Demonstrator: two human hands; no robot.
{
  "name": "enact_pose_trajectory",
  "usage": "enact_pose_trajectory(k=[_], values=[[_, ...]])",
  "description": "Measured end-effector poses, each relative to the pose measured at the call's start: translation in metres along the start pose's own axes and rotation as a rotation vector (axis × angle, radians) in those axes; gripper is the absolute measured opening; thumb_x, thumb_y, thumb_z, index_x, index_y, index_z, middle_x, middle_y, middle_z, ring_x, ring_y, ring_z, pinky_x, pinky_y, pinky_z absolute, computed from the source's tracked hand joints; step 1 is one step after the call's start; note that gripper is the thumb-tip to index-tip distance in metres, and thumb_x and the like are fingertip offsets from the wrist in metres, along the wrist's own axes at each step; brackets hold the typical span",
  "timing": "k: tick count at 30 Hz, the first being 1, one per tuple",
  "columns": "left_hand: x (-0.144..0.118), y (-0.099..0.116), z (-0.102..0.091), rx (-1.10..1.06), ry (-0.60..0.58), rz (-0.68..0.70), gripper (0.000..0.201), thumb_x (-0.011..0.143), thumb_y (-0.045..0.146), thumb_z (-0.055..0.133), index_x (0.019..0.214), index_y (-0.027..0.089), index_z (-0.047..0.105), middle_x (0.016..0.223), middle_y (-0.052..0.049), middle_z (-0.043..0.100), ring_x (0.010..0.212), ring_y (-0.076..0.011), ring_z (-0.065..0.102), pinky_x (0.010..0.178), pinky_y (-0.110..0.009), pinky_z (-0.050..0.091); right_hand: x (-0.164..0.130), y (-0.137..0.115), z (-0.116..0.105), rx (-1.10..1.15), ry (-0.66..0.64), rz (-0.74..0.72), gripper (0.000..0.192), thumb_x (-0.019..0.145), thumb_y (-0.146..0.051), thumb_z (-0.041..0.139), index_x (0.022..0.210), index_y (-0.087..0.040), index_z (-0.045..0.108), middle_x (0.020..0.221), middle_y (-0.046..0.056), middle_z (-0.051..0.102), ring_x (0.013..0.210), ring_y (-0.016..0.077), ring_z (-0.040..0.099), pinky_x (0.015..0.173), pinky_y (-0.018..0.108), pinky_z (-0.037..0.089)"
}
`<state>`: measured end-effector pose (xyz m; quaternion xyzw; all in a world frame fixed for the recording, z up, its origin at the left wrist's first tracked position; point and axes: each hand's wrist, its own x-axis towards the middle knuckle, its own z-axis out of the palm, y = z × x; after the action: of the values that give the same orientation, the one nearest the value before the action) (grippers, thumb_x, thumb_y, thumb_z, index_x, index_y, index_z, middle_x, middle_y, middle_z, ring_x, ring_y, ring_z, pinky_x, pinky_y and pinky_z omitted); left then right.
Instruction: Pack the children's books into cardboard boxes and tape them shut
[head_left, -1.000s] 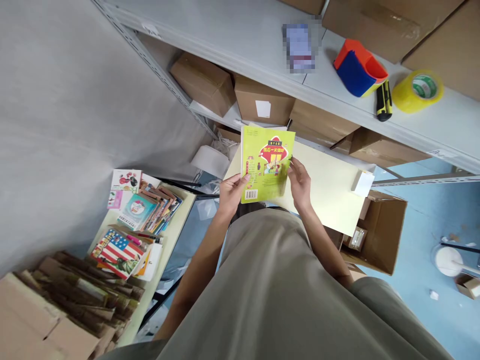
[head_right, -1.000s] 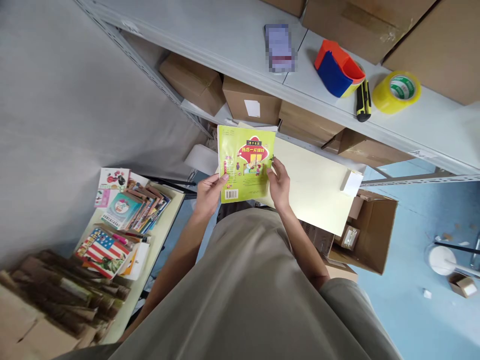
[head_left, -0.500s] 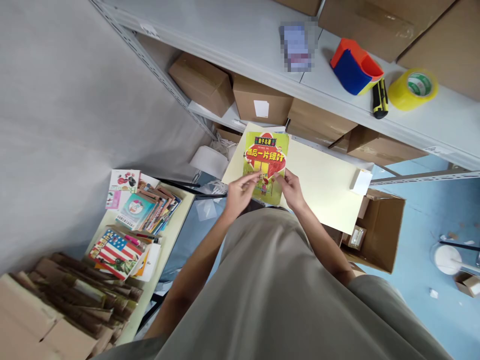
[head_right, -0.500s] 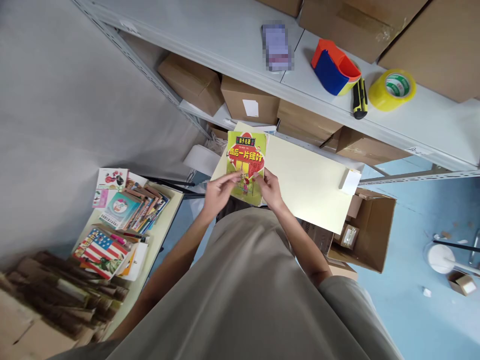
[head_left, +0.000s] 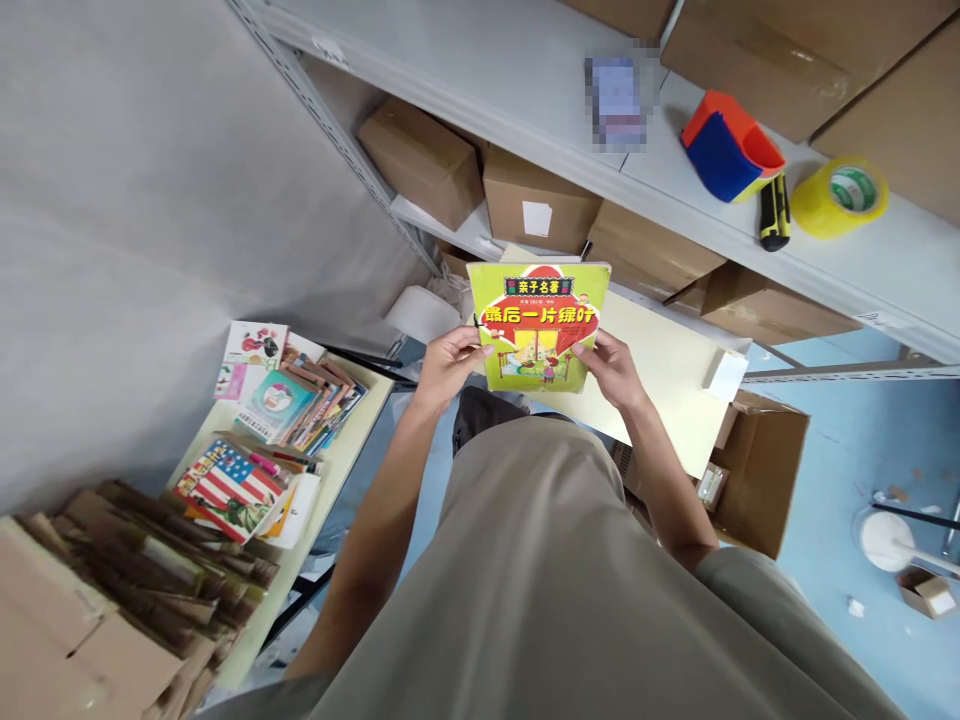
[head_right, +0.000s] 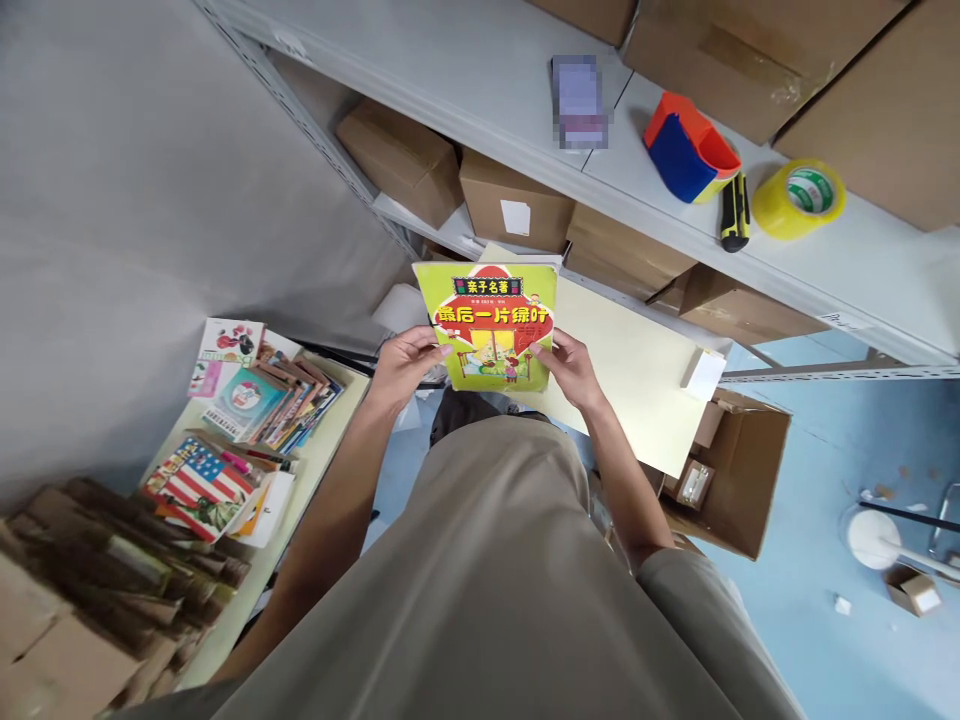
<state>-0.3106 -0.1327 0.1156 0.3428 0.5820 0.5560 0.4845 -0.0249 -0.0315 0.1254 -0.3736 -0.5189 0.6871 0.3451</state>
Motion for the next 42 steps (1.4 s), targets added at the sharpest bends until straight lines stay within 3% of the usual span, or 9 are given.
enact_pose_trajectory(k=[7,14,18,21,26,30,33,38,42], values=[[-0.006,0.014,-0.017,0.228,0.02,0.409,0.035,0.098,0.057,0.089,0.082,0.028,0.079,0.113,-0.009,0.091,0.144,-0.0346,0.075,0.132,-0.064,0.05,0.013,-0.009,-0.008,-0.225,-0.09,-0.35,0.024,0.092,-0.06,0.099,0.109,-0.045,0.094,0.142,-0.002,0.084,0.159,0.0318,0.065,0.14,0.066,0.048],[-0.009,0.02,-0.016,0.242,0.082,0.419,0.037,0.103,0.054,0.083,0.079,0.027,0.075,0.113,-0.01,0.091,0.139,-0.0342,0.077,0.129,-0.064,0.053,0.013,-0.006,-0.003,-0.253,-0.105,-0.371,0.016,0.105,-0.058,0.087,0.117,-0.048,0.093,0.15,-0.004,0.082,0.157,0.0296,0.067,0.137,0.065,0.053],[-0.01,0.02,-0.016,0.24,0.098,0.381,0.042,0.094,0.063,0.092,0.088,0.026,0.073,0.112,-0.011,0.091,0.14,-0.0356,0.077,0.128,-0.061,0.055,0.01,-0.013,-0.003,-0.271,-0.089,-0.357,0.026,0.106,-0.06,0.084,0.127,-0.046,0.092,0.142,0.0,0.086,0.142,0.0292,0.077,0.128,0.057,0.061],[-0.01,0.016,-0.018,0.147,0.085,0.29,0.055,0.086,0.067,0.098,0.104,0.027,0.066,0.104,-0.006,0.089,0.116,-0.0298,0.085,0.109,-0.048,0.066,0.008,-0.015,-0.005,-0.298,-0.044,-0.274,0.043,0.105,-0.067,0.082,0.134,-0.036,0.091,0.122,0.004,0.091,0.12,0.0284,0.084,0.11,0.048,0.069],[-0.008,0.016,-0.022,0.204,0.061,0.231,0.05,0.101,0.073,0.082,0.111,0.026,0.069,0.109,-0.007,0.087,0.105,-0.0237,0.084,0.095,-0.035,0.065,0.006,-0.014,-0.008,-0.258,0.007,-0.13,0.075,0.101,-0.074,0.083,0.162,-0.031,0.074,0.084,-0.003,0.082,0.078,0.0179,0.074,0.076,0.032,0.067],[-0.004,0.022,-0.02,0.273,-0.018,0.193,0.056,0.1,0.074,0.08,0.122,0.024,0.08,0.122,-0.013,0.087,0.115,-0.0283,0.083,0.104,-0.039,0.065,0.005,-0.02,-0.013,-0.225,0.094,-0.094,0.058,0.104,-0.076,0.077,0.137,-0.03,0.086,0.095,0.002,0.085,0.084,0.0199,0.078,0.074,0.034,0.068],[0.0,0.023,-0.013,0.267,0.013,0.169,0.058,0.091,0.075,0.088,0.115,0.022,0.082,0.112,-0.012,0.089,0.105,-0.0282,0.085,0.098,-0.039,0.066,0.004,-0.026,-0.014,-0.186,0.084,-0.058,0.058,0.094,-0.081,0.086,0.118,-0.028,0.087,0.108,0.005,0.089,0.099,0.0245,0.085,0.083,0.037,0.073],[0.008,0.02,0.0,0.278,0.116,0.089,0.062,0.094,0.084,0.081,0.096,0.021,0.08,0.072,-0.004,0.081,0.065,-0.0201,0.075,0.069,-0.032,0.061,0.004,-0.029,-0.009,-0.138,0.073,0.088,0.066,0.088,-0.089,0.086,0.094,-0.024,0.076,0.083,0.006,0.088,0.081,0.0247,0.087,0.076,0.037,0.075],[0.012,0.019,0.005,0.272,0.115,0.102,0.065,0.094,0.086,0.081,0.097,0.021,0.081,0.071,-0.004,0.081,0.064,-0.0201,0.074,0.068,-0.032,0.061,0.005,-0.025,-0.008,-0.111,0.071,0.107,0.069,0.085,-0.092,0.086,0.091,-0.025,0.072,0.082,0.007,0.089,0.077,0.0237,0.087,0.077,0.037,0.075]])
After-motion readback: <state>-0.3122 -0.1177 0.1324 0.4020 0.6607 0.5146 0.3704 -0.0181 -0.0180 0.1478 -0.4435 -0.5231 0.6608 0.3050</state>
